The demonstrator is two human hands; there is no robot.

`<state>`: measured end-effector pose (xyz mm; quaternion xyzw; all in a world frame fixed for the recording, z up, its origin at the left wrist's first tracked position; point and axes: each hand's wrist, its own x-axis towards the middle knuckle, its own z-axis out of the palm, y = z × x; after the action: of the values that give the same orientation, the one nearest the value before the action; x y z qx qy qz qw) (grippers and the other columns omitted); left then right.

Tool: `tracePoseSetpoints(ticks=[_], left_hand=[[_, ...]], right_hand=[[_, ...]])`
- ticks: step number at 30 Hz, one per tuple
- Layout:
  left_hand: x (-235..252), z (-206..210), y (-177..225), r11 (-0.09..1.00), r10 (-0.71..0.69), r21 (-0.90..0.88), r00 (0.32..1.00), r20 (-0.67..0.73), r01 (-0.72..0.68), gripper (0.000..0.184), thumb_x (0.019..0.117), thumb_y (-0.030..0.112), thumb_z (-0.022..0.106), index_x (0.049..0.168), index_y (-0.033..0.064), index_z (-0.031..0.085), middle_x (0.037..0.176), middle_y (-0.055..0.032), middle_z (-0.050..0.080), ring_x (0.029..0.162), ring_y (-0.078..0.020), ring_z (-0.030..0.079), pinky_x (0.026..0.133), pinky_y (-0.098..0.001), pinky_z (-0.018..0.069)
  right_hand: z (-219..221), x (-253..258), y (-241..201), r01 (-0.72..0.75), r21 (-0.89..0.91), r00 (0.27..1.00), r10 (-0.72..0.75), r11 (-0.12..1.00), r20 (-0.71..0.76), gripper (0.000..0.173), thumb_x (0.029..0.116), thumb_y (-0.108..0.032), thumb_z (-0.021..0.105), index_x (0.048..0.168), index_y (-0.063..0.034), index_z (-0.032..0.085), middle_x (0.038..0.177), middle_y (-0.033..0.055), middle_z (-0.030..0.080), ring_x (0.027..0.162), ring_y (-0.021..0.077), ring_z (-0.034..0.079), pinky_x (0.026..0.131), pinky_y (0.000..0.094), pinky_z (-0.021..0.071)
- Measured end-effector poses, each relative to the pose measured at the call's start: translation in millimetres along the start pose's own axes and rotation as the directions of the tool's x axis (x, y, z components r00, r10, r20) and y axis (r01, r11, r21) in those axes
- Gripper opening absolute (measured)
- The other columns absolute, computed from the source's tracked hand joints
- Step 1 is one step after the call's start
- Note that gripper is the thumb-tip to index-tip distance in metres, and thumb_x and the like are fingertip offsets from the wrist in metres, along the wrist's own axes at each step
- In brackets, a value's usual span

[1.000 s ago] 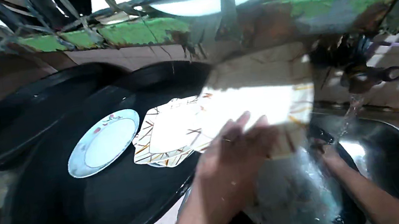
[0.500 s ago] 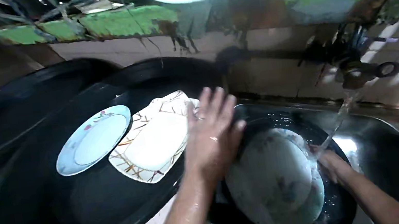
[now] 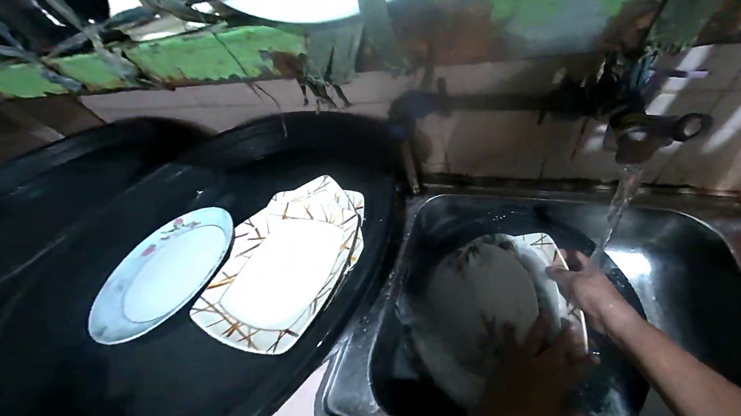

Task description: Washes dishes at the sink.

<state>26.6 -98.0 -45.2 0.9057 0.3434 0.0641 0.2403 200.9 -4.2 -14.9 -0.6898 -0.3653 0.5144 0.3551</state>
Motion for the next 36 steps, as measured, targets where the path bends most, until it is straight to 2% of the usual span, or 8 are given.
tracePoseSetpoints(ticks=[7,11,13,16,22,29,33,36], left_hand=[[9.9,6.7,-14.8,0.996,-0.033,-0.073,0.984,0.175,0.046,0.067,0.0988,0.044,0.062,0.158,0.0229,0.04,0.168,0.0043,0.03,0.157,-0.0268,0.017,0.118,-0.0712,0.0181],[22.4,-14.9,-14.0,0.959,-0.192,-0.195,0.978,0.081,0.204,0.06,0.1063,0.049,0.045,0.156,0.0154,0.043,0.162,-0.0047,0.04,0.152,-0.0234,0.034,0.122,-0.0583,0.0254],[31.8,-33.8,-8.4,0.959,-0.215,-0.201,0.976,-0.048,0.201,0.067,0.1075,0.052,0.039,0.16,0.0106,0.035,0.168,-0.0079,0.029,0.156,-0.0238,0.022,0.126,-0.0593,0.0135],[51.1,-46.5,-7.6,0.972,-0.223,-0.094,0.969,-0.104,0.213,0.072,0.1074,0.056,0.033,0.161,0.0077,0.03,0.169,-0.011,0.023,0.158,-0.0252,0.013,0.126,-0.0625,0.0043],[91.8,-27.3,-37.0,0.924,-0.37,0.009,0.897,-0.243,0.383,0.08,0.1045,0.061,0.035,0.157,0.0007,0.036,0.168,-0.0203,0.023,0.157,-0.0347,0.013,0.125,-0.063,0.0048],[97.1,-17.1,20.8,0.989,0.126,-0.024,0.916,-0.38,-0.146,0.047,0.1054,0.034,0.05,0.145,0.0109,0.059,0.152,-0.0056,0.054,0.147,-0.0223,0.042,0.123,-0.0585,0.0261],[101.5,-43.3,-10.8,0.967,-0.239,0.018,0.924,-0.298,0.256,0.072,0.1038,0.059,0.041,0.156,0.0088,0.042,0.168,-0.0149,0.026,0.157,-0.0315,0.017,0.127,-0.0544,0.0121],[107.7,-28.3,10.4,0.993,-0.088,-0.103,0.92,-0.383,0.052,0.059,0.1027,0.045,0.053,0.147,0.0063,0.054,0.161,-0.015,0.04,0.153,-0.0294,0.028,0.126,-0.0512,0.019]], right_hand=[[-96.6,-35.3,-43.0,0.215,-0.294,0.897,-0.307,0.931,-0.317,0.043,0.1048,-0.014,0.058,0.146,-0.0068,0.053,0.134,0.0242,0.062,0.117,0.0369,0.062,0.098,0.059,0.049],[-144.3,-62.2,-29.0,0.403,-0.087,0.762,-0.387,0.911,-0.519,0.055,0.107,-0.028,0.05,0.156,-0.0089,0.036,0.143,0.0111,0.053,0.117,0.009,0.058,0.099,0.0342,0.0507],[-143.0,-67.2,-12.1,0.368,0.08,0.77,-0.255,0.926,-0.584,0.05,0.108,-0.027,0.047,0.154,-0.011,0.035,0.12,0.0008,0.059,0.092,-0.0024,0.06,0.079,0.0213,0.0533],[-116.2,-77.8,19.0,0.207,0.181,0.859,-0.09,0.961,-0.505,0.048,0.1088,-0.03,0.045,0.151,-0.007,0.039,0.108,0.0039,0.063,0.082,0.003,0.062,0.071,0.0258,0.0556],[-46.1,-79.3,33.4,0.055,0.405,0.966,0.053,0.913,-0.251,0.049,0.1093,-0.034,0.046,0.151,-0.0083,0.044,0.129,0.0103,0.065,0.109,0.0145,0.068,0.089,0.0377,0.0598],[-50.6,-54.4,17.4,0.203,0.503,0.963,-0.079,0.84,-0.258,0.052,0.1122,-0.044,0.029,0.125,-0.0054,0.062,0.099,0.0076,0.073,0.089,0.0146,0.072,0.077,0.0384,0.0625],[-54.5,-63.5,11.2,0.076,0.362,0.967,0.02,0.929,-0.253,0.055,0.1111,-0.047,0.031,0.135,-0.0064,0.06,0.113,0.011,0.072,0.1,0.0184,0.071,0.085,0.0434,0.0612],[-35.4,-59.7,4.7,0.114,0.452,0.979,-0.022,0.885,-0.203,0.048,0.1122,-0.04,0.033,0.128,-0.0067,0.063,0.1,0.007,0.073,0.089,0.0129,0.071,0.078,0.0344,0.0615]])
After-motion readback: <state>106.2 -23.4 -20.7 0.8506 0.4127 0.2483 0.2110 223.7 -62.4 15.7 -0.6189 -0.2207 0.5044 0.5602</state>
